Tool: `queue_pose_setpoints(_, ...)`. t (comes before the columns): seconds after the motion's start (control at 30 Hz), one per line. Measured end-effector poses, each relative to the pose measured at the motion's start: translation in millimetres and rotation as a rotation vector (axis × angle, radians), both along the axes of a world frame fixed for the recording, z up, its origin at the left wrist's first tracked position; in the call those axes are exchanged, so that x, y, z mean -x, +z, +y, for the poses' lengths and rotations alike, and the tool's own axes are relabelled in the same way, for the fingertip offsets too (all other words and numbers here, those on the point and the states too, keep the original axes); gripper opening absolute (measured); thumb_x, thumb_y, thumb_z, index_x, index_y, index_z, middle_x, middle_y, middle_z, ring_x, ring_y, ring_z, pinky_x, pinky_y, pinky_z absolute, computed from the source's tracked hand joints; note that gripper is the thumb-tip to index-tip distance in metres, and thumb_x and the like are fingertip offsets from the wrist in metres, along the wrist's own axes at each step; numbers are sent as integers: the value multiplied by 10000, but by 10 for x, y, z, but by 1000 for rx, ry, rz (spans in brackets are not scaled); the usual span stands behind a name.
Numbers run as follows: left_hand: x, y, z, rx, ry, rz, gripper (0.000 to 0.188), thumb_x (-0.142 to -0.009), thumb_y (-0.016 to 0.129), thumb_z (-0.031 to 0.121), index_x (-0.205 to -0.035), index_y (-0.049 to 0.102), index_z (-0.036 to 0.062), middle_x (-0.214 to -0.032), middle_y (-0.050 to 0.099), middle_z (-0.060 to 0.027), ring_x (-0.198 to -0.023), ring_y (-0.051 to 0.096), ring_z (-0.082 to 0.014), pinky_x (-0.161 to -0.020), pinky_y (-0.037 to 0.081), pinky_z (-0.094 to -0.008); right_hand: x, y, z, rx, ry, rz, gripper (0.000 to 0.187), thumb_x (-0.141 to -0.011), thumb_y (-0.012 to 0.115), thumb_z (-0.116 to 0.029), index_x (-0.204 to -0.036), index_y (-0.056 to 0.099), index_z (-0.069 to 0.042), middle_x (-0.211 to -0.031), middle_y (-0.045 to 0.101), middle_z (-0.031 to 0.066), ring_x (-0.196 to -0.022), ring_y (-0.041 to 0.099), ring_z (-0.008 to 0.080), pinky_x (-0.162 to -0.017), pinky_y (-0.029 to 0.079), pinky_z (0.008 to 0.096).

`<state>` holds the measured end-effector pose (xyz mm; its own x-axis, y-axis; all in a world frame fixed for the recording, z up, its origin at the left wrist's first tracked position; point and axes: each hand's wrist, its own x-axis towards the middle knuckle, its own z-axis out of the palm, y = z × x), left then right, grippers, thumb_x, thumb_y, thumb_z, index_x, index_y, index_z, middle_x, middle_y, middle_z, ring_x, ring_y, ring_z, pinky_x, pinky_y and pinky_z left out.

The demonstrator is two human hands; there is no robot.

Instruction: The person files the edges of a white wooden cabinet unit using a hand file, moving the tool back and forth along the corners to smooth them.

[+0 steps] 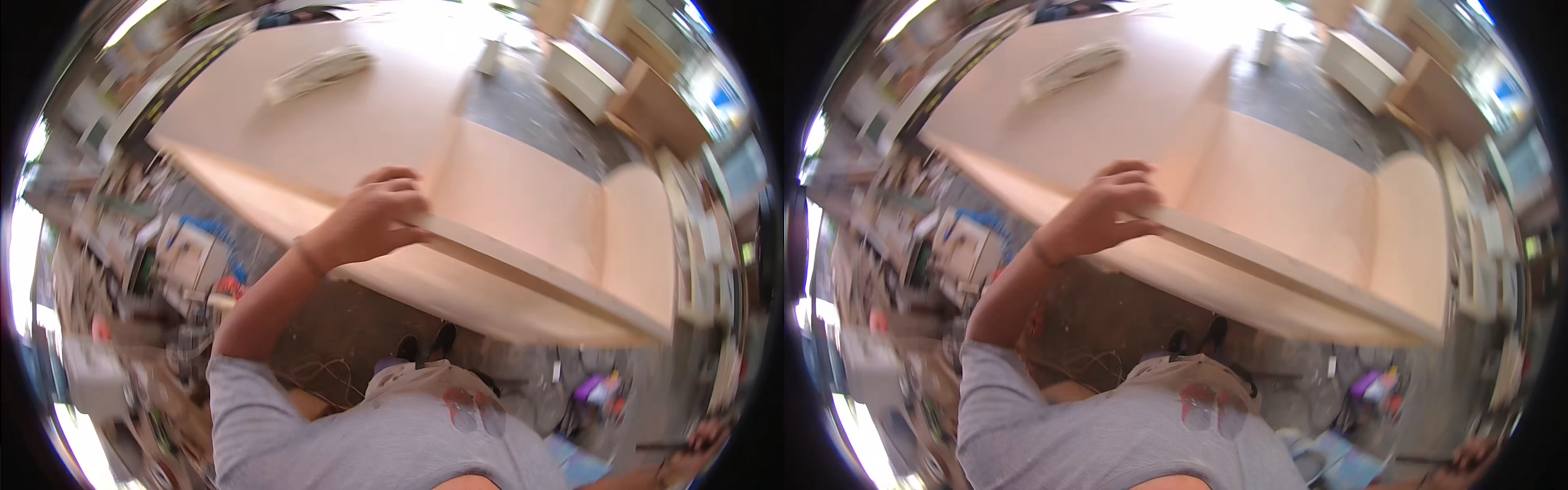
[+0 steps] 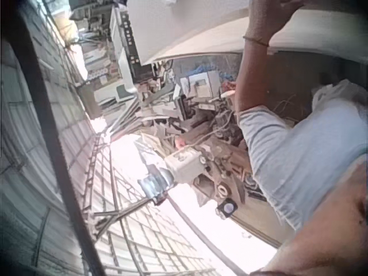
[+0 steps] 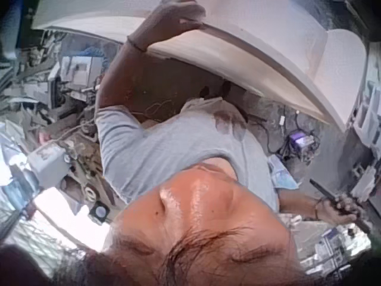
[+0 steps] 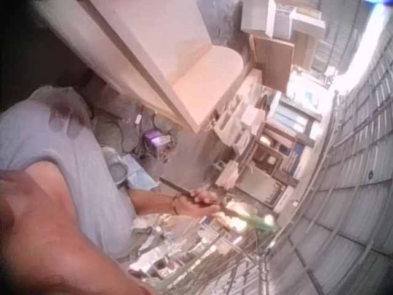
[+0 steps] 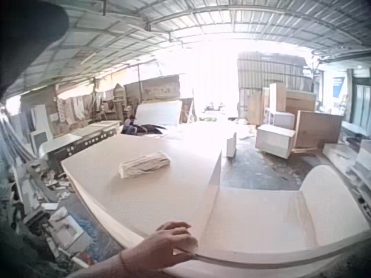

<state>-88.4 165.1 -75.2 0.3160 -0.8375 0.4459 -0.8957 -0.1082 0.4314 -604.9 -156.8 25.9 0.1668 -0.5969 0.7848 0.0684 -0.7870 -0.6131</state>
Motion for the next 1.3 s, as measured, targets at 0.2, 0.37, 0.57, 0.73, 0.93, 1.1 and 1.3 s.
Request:
queue_pose_setpoints(0.2, 59, 158, -93, -46, 65, 59, 238, -743, 773, 176, -885, 638, 40, -938, 644, -93, -1148, 520, -334, -960, 419, -399, 774, -33, 195, -368, 98, -251, 362, -1025, 403, -213, -1274, 399, 50, -775, 343, -4, -576, 303, 70, -543, 302, 220)
queue_pose_setpoints(0.37, 284, 183, -243, -34, 140, 47, 200, -754, 751, 137, -872, 634, 25, -907, 645, -102, -1003, 576, -301, -913, 430, -387, 1205, -132, 317, -279, 6, -339, 312, -1013, 412, -172, -1227, 434, 54, -804, 335, 14, -642, 321, 94, -622, 314, 239)
queue_pose_setpoints(0.57, 756, 177, -643, -98, 238, -194, 300, -781, 740, 258, -930, 657, 11, -900, 655, -120, -890, 619, -283, -841, 456, -375, 1555, -328, 72, -267, -128, -358, 353, -1010, 401, -163, -1278, 409, 66, -854, 355, 40, -682, 329, 114, -663, 325, 251)
queue_pose_setpoints(0.73, 1202, 174, -1116, -87, 364, -149, 371, -792, 738, 326, -924, 655, -10, -830, 662, -149, -800, 651, -302, -744, 496, -371, 1861, -552, -319, -130, -356, -132, 352, -1016, 394, -187, -1260, 422, 64, -872, 391, 48, -695, 354, 115, -672, 340, 248)
queue_pose_setpoints(0.93, 1930, 83, -1944, 36, 344, 27, 417, -793, 719, 423, -880, 673, 17, -798, 660, -120, -727, 637, -276, -694, 475, -373, 2567, -1006, -830, -551, -442, -417, 306, -1001, 468, -257, -1145, 504, 10, -834, 443, 4, -698, 396, 88, -659, 354, 231)
queue_pose_setpoints(1.1, 1936, -285, -2497, 240, 618, -12, 290, -856, 673, 316, -782, 672, 35, -626, 600, -134, -565, 601, -249, -519, 435, -326, 2861, -1493, -1090, -820, -554, -475, 272, -978, 530, -293, -1106, 559, -56, -807, 484, -18, -681, 441, 77, -609, 363, 216)
queue_pose_setpoints(1.3, 1963, -492, -2086, 430, 822, -156, 421, -952, 475, 345, -708, 626, 37, -559, 521, -102, -556, 523, -243, -580, 401, -367, 2450, -1647, -1612, -847, -385, -389, 317, -976, 520, -341, -1115, 560, -59, -805, 467, -27, -653, 414, 68, -552, 350, 226)
